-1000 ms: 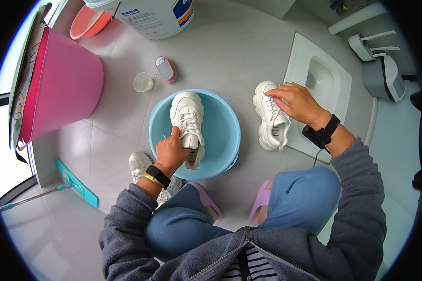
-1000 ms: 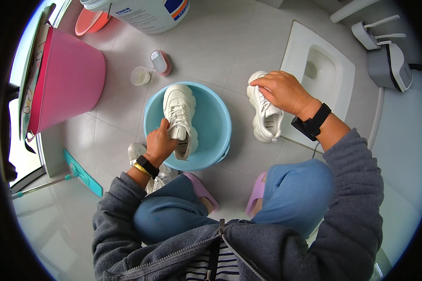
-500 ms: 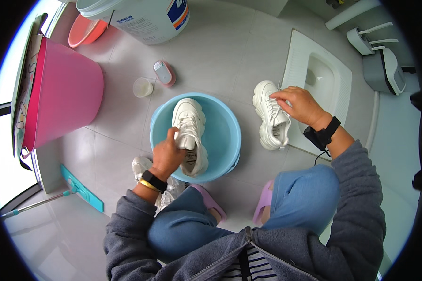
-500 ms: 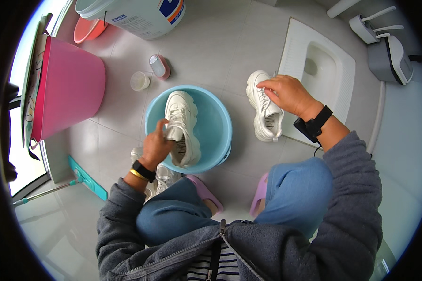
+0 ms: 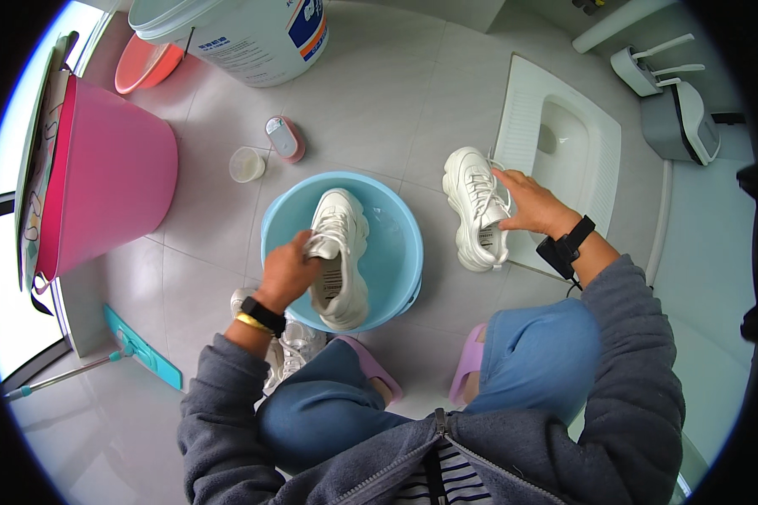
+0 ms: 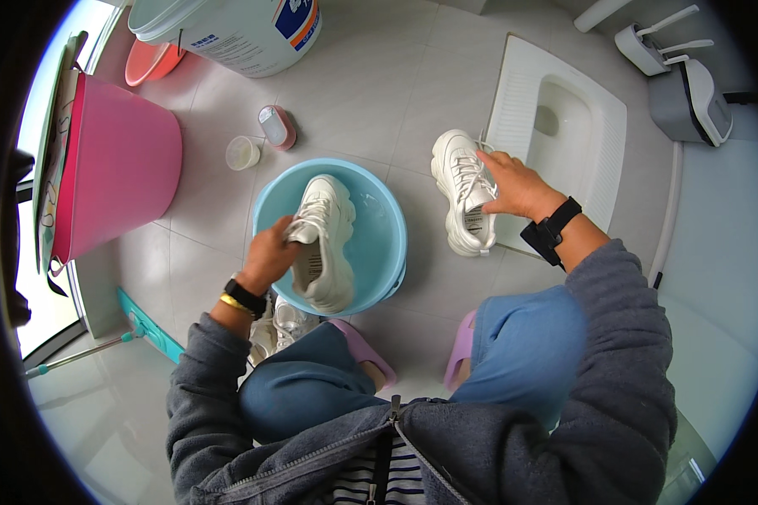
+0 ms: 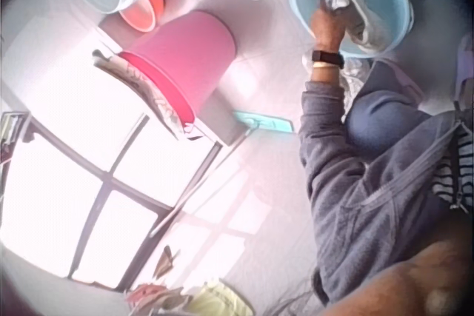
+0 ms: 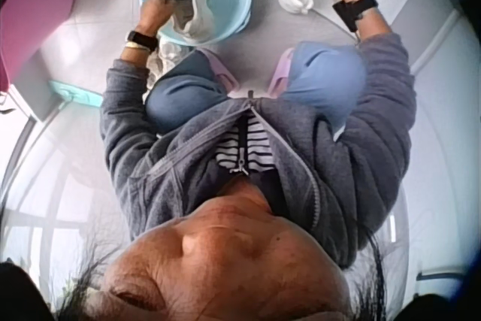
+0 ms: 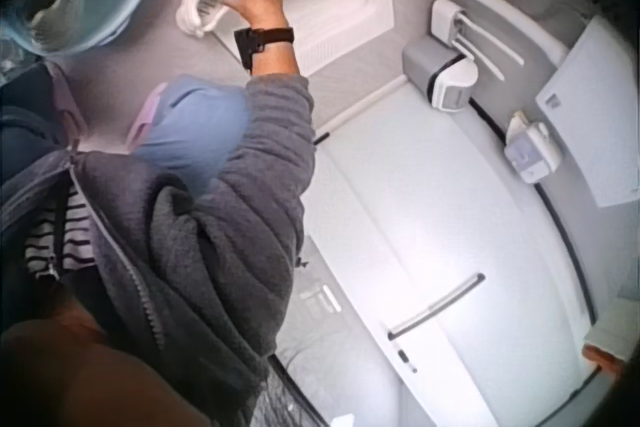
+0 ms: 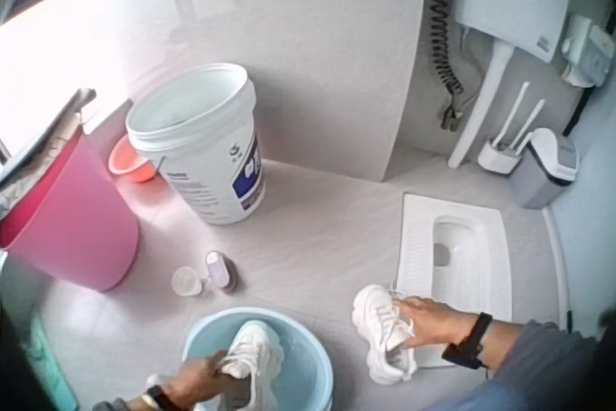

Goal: The person removes a pair of white sneakers from their feet, places them on the floor, and retrieves a cleaning brush and a small container of cleaning agent. They then scrub the shoes with the brush over a basin of water, focusing on the soles and sides.

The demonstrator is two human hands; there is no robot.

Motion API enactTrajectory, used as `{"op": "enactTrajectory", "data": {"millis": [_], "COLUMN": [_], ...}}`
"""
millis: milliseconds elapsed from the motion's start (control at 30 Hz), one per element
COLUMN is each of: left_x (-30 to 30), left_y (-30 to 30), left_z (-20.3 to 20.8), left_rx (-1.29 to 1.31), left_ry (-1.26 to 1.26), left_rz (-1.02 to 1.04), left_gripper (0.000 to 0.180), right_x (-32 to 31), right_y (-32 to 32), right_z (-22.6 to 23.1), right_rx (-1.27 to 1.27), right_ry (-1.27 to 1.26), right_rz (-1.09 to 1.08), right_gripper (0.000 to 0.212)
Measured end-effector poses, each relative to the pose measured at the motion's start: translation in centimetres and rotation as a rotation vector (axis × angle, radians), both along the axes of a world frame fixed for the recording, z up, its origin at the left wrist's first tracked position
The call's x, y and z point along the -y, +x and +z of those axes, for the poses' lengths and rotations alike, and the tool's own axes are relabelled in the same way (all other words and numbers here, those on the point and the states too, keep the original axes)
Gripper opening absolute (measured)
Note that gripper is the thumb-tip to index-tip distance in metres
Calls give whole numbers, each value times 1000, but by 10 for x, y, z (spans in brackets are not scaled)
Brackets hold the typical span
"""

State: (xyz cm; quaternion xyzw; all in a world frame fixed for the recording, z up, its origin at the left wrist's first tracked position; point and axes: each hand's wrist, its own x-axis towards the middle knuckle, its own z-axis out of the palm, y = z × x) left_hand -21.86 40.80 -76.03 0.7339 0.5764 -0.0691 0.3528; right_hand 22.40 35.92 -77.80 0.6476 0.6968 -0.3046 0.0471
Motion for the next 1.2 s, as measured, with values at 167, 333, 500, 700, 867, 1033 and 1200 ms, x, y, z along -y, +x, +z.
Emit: {"op": "enactTrajectory", "data": {"millis": [167,333,500,700,867,1033,1200], "left_x": [-13,-15,-9,-5,14,15,2], "left_y": [-24,-36,-56,-96,-100,-134,-190], "left_z": [41,70,71,66,52,56,57], "left_rx": [479,554,749,931,1006,1006,813], "left_ry": [-97,-302,-302,-282,-201,-47,196], "left_rz": [211,516,632,789,907,990,1108], "left_gripper": [43,41,40,46,33,19,17], "right_x": [13,7,-12,-51,-48,-41,-23], "right_y": [-18,-30,-26,-46,-75,-140,-203], "right_z": [-23,-34,-10,60,88,73,18], "right_rx": [135,98,-72,-391,-614,-703,-624], "right_ry": [-44,-15,206,378,343,262,191], "right_rz": [9,-38,-156,-188,-44,118,220], "right_gripper": [99,77,58,55,53,52,57]}}
